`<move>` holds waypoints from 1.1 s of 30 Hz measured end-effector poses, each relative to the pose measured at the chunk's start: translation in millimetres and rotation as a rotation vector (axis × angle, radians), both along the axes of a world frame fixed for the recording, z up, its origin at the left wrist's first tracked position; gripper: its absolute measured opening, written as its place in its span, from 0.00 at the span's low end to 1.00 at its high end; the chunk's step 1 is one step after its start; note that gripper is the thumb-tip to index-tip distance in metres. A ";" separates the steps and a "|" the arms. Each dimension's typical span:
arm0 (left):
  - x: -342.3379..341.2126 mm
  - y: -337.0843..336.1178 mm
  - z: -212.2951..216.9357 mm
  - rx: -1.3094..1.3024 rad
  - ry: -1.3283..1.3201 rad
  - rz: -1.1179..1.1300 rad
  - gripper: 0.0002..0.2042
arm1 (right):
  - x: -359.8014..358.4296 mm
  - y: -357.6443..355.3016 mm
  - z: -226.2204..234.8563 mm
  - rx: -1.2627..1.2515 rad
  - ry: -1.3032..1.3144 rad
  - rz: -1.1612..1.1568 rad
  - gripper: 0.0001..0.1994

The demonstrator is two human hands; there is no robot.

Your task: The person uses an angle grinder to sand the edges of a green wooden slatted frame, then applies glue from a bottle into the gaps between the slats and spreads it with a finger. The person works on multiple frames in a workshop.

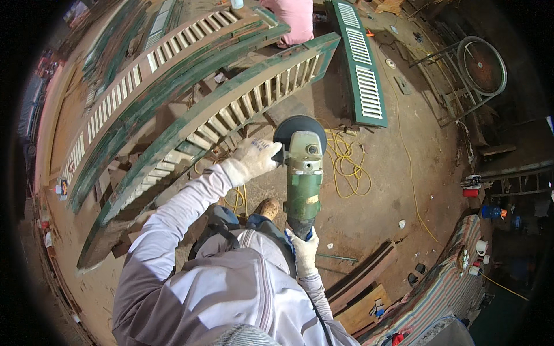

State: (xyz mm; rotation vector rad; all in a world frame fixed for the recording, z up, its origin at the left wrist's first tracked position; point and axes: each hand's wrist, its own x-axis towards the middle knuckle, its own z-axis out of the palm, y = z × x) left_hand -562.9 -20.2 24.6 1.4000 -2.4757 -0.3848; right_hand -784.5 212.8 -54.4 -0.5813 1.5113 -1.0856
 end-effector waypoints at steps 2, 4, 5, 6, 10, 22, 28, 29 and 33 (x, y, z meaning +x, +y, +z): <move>-0.1 2.3 -3.0 -0.018 0.006 -0.040 0.13 | -0.7 5.6 -4.0 0.018 0.024 0.017 0.15; 1.8 6.6 -3.7 -0.032 -0.004 -0.042 0.11 | -1.3 10.1 -6.7 0.014 -0.027 0.022 0.12; 4.4 9.4 -2.2 -0.082 0.025 -0.061 0.11 | -0.8 12.2 -6.1 0.014 -0.039 0.031 0.12; 7.0 12.2 0.6 -0.075 0.021 -0.047 0.11 | 1.3 12.4 -4.2 0.048 0.009 0.043 0.13; 27.6 31.8 21.0 -0.046 -0.036 -0.071 0.16 | 20.8 5.7 23.9 -0.055 0.148 0.076 0.27; 108.4 136.6 56.1 0.098 -0.188 0.237 0.12 | 134.1 -88.9 85.2 -0.524 0.508 0.390 0.65; 143.9 165.8 58.7 -0.146 -0.047 0.383 0.21 | 164.3 -112.6 95.9 -0.718 0.607 0.518 0.64; 146.3 168.1 56.2 -0.194 0.015 0.415 0.22 | 166.5 -116.9 100.4 -0.749 0.616 0.540 0.64; 158.1 166.7 45.8 -0.289 0.405 0.518 0.26 | 186.6 -129.9 124.2 -0.955 0.767 0.590 0.67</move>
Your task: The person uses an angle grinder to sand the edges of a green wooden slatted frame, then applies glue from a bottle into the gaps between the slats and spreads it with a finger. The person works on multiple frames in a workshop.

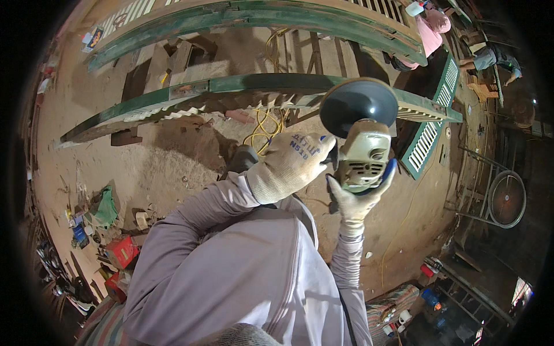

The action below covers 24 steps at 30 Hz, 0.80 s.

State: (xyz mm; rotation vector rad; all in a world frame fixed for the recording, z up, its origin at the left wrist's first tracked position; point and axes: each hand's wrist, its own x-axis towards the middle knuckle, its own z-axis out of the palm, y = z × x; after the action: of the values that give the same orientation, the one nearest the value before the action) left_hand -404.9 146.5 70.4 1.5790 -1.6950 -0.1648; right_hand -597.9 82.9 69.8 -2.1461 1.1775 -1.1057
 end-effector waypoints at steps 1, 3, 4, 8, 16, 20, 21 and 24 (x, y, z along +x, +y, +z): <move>6.4 1.8 -0.4 0.005 0.004 0.005 0.25 | 6.4 -0.9 9.0 0.015 0.010 0.015 0.66; 21.7 5.8 4.6 0.045 0.017 0.008 0.26 | 27.2 2.2 23.1 0.006 0.014 0.001 0.63; 32.0 10.3 10.0 0.058 -0.044 0.027 0.27 | 37.1 5.1 32.0 0.026 0.039 -0.006 0.60; 59.3 38.9 50.4 0.170 -0.142 0.102 0.33 | 64.7 8.4 68.4 0.204 0.108 0.051 0.55; 192.2 99.5 58.3 0.140 -0.096 0.189 0.52 | 78.0 -3.4 114.2 0.481 0.245 0.125 0.50; 248.8 102.3 17.1 0.452 -0.393 0.473 0.57 | 76.8 -10.0 125.8 0.415 0.434 0.078 0.48; 258.8 103.1 6.4 0.466 -0.442 0.495 0.56 | 77.5 -10.5 127.3 0.412 0.474 0.053 0.48; 279.6 102.8 -25.4 0.662 -0.610 0.505 0.46 | 81.1 -11.4 133.8 0.457 0.538 -0.015 0.49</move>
State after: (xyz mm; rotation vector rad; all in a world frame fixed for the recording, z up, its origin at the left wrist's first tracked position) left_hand -125.3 249.3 45.0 2.7209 -1.6894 0.0305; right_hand -516.8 71.5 203.6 -2.1074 1.4964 -0.2086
